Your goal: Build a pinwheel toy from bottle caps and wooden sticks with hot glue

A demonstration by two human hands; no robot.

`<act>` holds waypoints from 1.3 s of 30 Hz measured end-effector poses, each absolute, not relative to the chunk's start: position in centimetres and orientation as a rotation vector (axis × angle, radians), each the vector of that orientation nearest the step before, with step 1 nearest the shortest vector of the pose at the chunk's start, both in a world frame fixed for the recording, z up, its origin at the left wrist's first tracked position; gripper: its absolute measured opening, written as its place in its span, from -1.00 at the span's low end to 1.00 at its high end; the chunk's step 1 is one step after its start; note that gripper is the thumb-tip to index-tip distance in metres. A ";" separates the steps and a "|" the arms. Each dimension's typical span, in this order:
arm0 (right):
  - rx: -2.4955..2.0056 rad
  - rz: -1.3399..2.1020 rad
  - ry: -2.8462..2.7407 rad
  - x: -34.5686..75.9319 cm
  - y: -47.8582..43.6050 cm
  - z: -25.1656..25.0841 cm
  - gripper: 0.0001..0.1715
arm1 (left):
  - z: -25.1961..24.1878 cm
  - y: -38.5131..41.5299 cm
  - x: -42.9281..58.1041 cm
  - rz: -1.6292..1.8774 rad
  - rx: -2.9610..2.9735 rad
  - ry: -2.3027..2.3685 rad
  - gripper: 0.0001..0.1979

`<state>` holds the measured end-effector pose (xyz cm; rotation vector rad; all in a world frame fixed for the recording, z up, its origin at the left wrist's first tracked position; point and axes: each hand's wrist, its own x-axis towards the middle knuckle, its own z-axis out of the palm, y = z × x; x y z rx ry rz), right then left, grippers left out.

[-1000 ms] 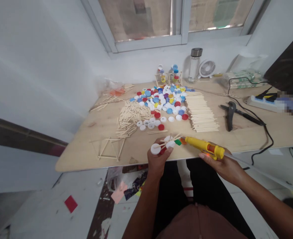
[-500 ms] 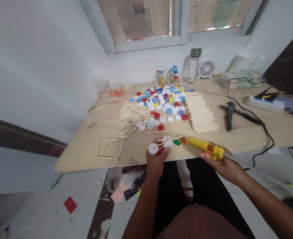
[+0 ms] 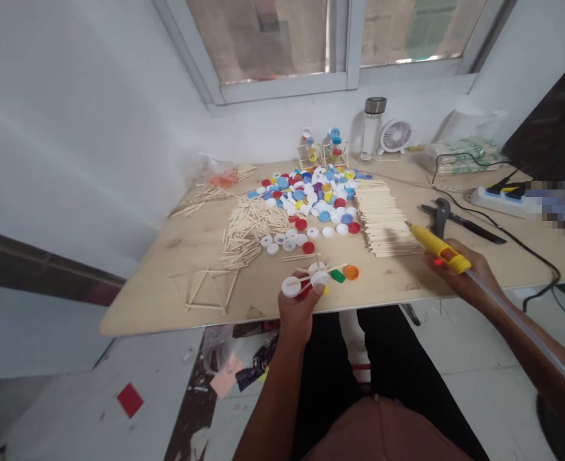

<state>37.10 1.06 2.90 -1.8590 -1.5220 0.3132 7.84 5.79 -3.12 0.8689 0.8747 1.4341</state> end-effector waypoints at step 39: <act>-1.986 -0.170 -2.562 49.3 8.1 4.6 -0.71 | -3.2 5.8 7.4 1.433 0.903 0.939 -0.73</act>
